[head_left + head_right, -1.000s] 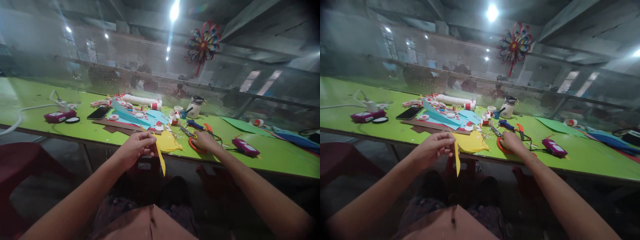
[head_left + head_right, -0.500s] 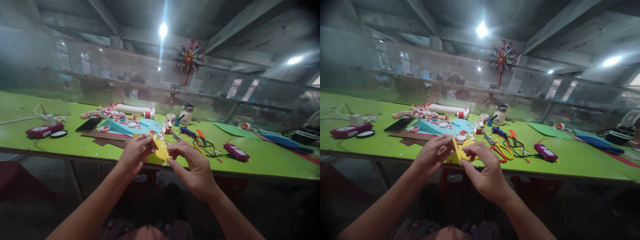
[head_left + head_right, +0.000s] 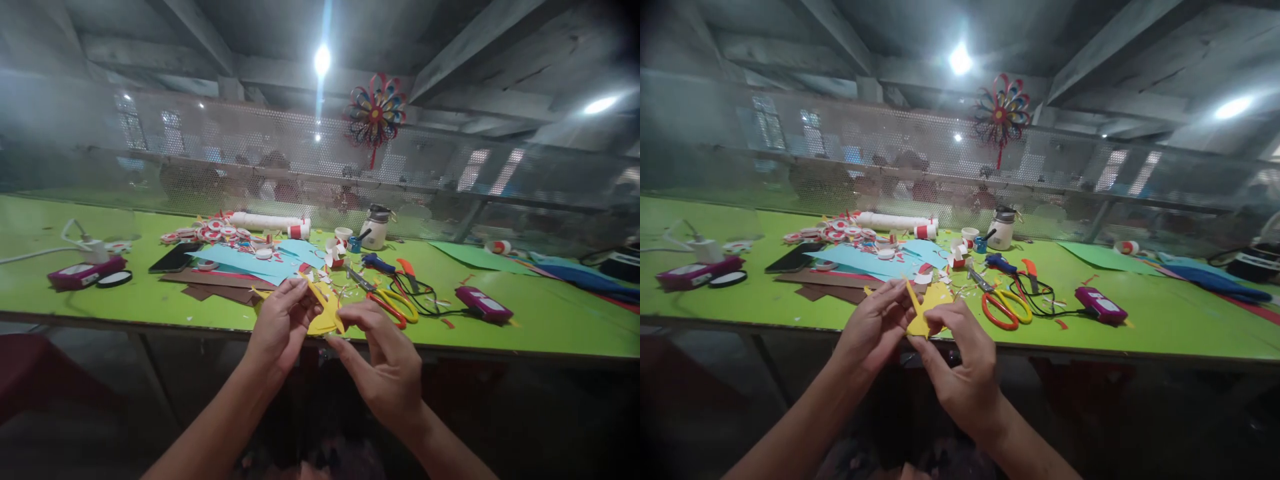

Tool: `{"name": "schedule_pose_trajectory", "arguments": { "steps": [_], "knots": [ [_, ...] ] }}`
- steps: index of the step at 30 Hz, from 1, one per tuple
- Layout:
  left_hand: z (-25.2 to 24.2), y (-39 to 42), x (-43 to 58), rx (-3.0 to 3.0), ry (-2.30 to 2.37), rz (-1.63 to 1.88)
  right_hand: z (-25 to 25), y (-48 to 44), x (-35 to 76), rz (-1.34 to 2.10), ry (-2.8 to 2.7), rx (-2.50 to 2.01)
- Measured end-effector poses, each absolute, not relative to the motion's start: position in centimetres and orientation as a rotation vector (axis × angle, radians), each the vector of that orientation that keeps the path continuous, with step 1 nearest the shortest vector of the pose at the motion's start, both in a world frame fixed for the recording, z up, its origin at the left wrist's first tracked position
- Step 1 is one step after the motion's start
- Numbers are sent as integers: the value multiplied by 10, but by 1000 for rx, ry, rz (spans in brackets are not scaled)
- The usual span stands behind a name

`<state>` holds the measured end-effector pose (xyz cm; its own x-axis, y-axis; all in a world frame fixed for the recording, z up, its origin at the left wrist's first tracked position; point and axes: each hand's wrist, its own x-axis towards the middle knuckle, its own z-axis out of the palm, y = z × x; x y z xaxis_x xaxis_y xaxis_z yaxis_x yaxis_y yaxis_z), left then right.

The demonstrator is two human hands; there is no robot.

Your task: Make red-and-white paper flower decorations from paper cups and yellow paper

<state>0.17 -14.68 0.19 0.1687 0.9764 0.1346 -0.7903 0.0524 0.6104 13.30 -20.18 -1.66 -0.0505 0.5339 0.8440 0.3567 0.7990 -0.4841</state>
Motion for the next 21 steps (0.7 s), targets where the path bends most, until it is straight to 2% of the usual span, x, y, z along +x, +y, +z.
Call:
{"name": "schedule_pose_trajectory", "arguments": {
  "steps": [21],
  "knots": [
    [2,-168,1,641,274,1581,-15,-213,113,129,-1526,-672]
  ]
}}
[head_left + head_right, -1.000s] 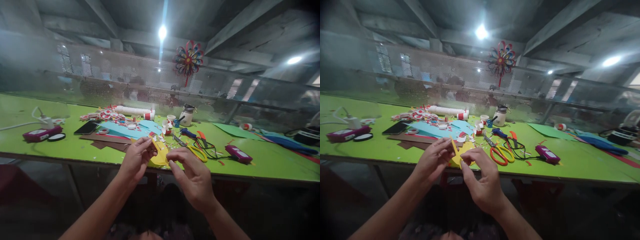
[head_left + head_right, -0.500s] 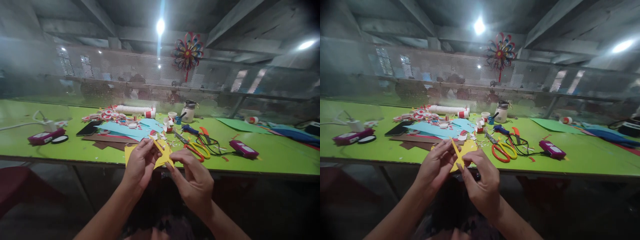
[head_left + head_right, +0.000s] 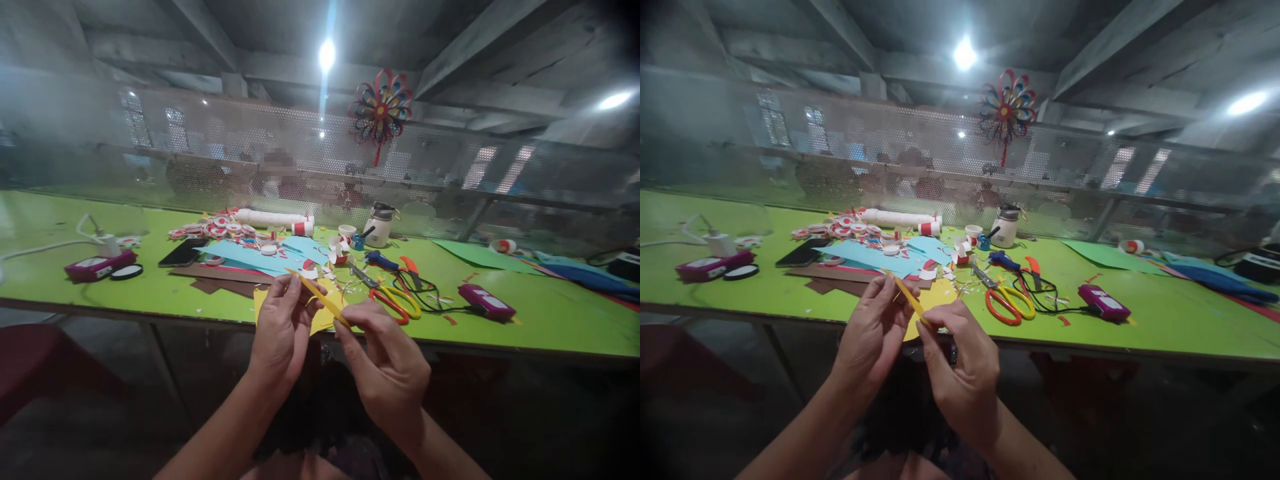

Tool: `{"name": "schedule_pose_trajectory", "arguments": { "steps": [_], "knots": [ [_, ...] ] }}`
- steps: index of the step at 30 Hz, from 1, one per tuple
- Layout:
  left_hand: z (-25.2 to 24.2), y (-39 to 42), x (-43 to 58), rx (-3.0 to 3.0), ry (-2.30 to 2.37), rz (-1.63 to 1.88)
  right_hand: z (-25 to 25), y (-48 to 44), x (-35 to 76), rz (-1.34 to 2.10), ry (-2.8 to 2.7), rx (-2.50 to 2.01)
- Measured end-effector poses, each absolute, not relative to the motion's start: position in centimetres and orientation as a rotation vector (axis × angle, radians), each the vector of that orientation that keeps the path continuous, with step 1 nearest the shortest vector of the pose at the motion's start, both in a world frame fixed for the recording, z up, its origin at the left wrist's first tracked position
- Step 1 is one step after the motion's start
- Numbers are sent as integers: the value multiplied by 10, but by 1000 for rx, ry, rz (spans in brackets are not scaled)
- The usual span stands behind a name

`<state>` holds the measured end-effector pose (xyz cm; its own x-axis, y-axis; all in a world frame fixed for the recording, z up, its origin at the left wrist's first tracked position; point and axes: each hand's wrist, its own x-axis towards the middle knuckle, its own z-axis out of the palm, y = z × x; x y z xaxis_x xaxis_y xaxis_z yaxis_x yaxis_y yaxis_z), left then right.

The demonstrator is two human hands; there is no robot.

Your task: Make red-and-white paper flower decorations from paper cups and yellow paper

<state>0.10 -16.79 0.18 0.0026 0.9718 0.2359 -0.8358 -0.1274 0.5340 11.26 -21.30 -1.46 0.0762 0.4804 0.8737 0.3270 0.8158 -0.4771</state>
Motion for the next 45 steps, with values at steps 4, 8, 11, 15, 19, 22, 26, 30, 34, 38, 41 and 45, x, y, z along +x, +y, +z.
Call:
{"name": "schedule_pose_trajectory", "arguments": {
  "steps": [4,8,11,15,19,22,26,30,34,38,41,45],
  "knots": [
    [0,-171,-3,700,368,1568,-12,-213,114,40,-1507,-690],
    [-2,-173,-14,1037,673,1726,-6,-213,120,154,-1436,-758],
    [1,-174,-25,1643,879,2003,0,-211,128,395,-1355,-828],
    [6,-167,-31,2530,769,1693,4,-204,140,648,-1319,-866],
    [3,-159,-28,2714,806,1424,4,-199,146,820,-1280,-826],
    [-3,-159,-26,2583,821,1405,3,-198,145,895,-1240,-815],
    [-9,-163,-24,2393,767,1490,0,-198,142,843,-1233,-825],
    [-11,-167,-22,2232,739,1486,-2,-200,142,787,-1239,-824],
    [-10,-175,-20,2219,771,1448,-1,-203,142,761,-1268,-827],
    [-8,-180,-17,2159,788,1367,-1,-205,143,735,-1280,-829],
    [-9,-180,-13,2080,803,1360,-4,-206,144,716,-1279,-825],
    [-13,-179,-9,1965,801,1384,-9,-206,142,711,-1249,-810]
  ]
}}
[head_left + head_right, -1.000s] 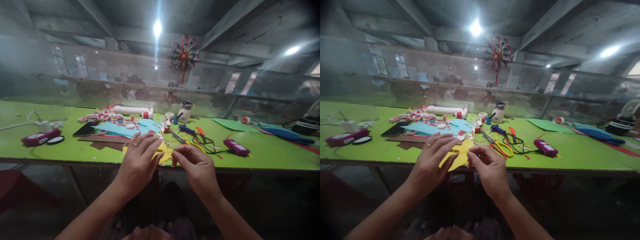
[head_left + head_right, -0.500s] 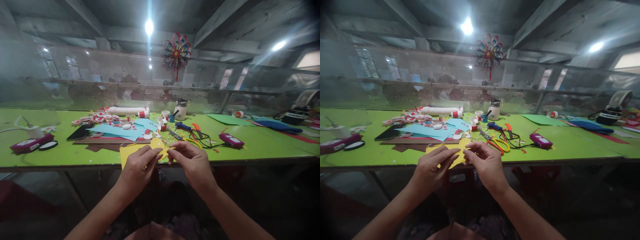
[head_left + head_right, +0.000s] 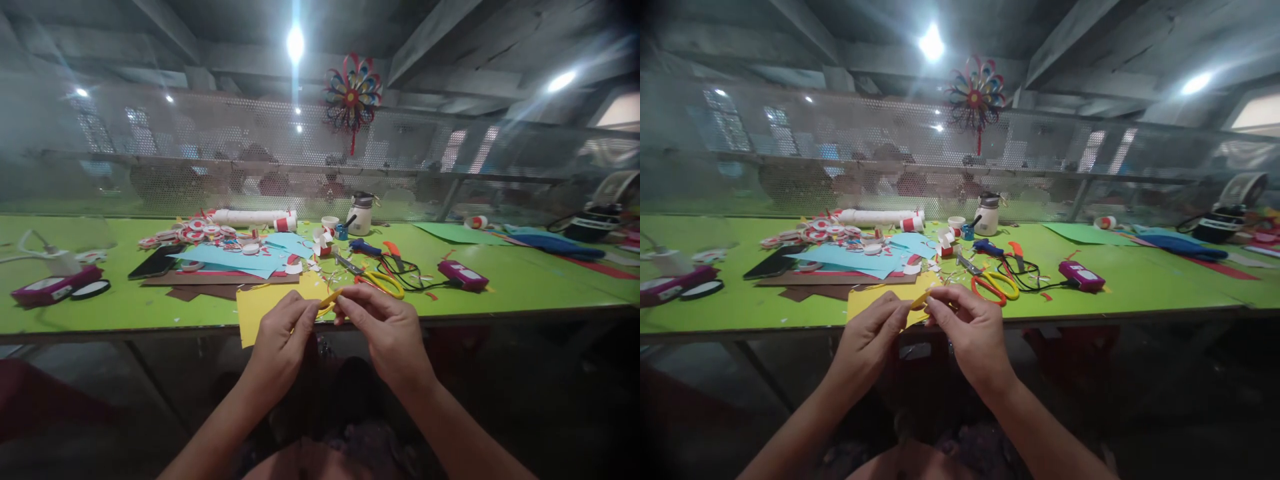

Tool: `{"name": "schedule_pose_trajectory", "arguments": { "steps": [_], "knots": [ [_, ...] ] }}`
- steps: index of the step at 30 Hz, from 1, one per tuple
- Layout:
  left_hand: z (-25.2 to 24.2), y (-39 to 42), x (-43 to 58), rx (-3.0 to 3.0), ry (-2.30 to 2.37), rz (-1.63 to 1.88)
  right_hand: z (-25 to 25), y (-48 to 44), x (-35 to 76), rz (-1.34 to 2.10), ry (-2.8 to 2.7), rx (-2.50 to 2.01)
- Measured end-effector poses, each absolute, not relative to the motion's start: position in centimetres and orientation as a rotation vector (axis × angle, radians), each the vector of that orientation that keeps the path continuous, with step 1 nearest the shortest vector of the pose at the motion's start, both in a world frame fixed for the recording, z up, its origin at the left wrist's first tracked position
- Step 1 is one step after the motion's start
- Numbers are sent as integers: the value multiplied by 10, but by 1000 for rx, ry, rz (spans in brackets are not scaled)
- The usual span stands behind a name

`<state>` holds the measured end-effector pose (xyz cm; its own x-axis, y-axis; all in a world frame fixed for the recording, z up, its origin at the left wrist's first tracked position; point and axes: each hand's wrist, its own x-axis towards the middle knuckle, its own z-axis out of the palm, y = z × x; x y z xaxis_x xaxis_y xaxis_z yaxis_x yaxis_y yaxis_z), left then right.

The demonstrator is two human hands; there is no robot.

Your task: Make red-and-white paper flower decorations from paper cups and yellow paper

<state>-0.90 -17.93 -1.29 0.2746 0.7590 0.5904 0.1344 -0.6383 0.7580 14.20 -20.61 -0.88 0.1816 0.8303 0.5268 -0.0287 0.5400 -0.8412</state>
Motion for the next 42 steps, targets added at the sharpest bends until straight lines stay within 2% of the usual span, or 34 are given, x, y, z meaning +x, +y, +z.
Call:
{"name": "schedule_pose_trajectory", "arguments": {
  "steps": [12,27,34,42],
  "knots": [
    [-21,-183,-5,1808,841,1405,-12,-209,124,594,-1163,-816],
    [-23,-189,-9,1575,831,1081,-13,-213,136,767,-1194,-866],
    [-21,-193,-9,1600,812,1059,-11,-214,134,955,-1117,-806],
    [-23,-193,-11,1646,827,1070,-13,-212,136,1020,-1101,-778]
  ]
}}
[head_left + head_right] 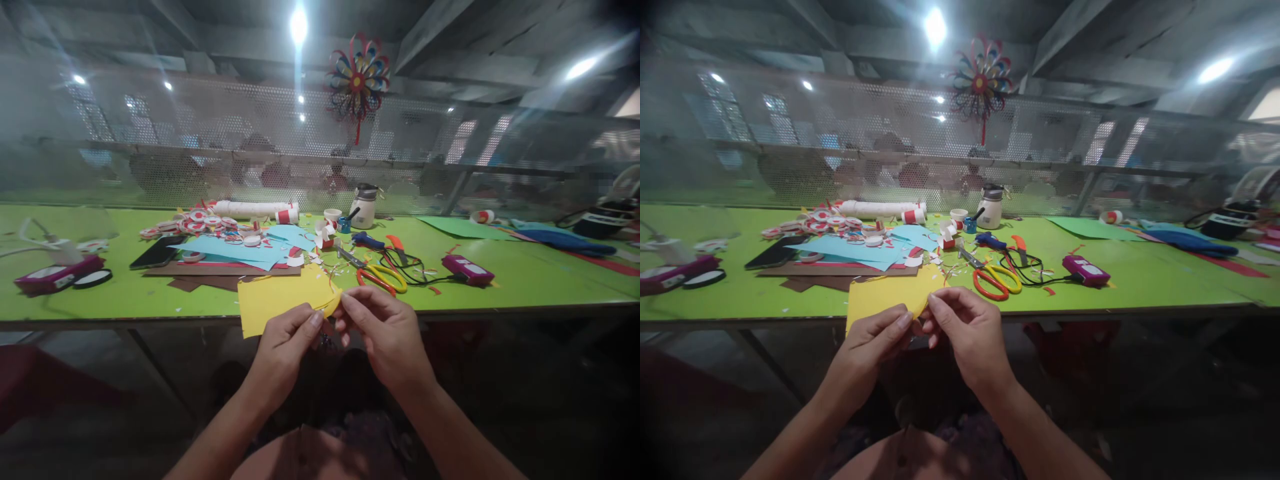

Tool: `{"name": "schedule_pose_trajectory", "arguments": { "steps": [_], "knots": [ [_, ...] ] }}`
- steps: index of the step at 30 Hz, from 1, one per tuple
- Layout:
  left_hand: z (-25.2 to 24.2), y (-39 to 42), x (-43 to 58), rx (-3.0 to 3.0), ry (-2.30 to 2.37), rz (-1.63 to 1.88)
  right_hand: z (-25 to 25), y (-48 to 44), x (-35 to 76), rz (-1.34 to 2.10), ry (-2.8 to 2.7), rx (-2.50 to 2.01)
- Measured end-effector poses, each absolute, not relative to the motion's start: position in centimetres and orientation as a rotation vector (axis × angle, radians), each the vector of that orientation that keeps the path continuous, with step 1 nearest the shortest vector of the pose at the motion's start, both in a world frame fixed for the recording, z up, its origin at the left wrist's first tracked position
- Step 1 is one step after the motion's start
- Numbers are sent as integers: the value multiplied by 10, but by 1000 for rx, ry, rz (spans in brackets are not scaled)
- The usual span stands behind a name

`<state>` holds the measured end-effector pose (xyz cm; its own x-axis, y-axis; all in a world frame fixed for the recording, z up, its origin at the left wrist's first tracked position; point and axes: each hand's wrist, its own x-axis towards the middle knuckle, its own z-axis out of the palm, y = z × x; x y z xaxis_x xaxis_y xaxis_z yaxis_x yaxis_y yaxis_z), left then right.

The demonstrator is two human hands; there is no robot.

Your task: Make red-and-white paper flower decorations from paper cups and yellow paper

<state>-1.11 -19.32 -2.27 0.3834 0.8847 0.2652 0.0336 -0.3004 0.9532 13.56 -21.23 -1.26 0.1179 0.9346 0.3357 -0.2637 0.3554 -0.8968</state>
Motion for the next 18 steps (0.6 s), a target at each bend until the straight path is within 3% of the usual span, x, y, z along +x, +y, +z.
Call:
{"name": "schedule_pose_trajectory", "arguments": {
  "steps": [18],
  "knots": [
    [-22,-196,-10,1765,840,1140,-17,-212,137,1037,-1099,-773]
  ]
}}
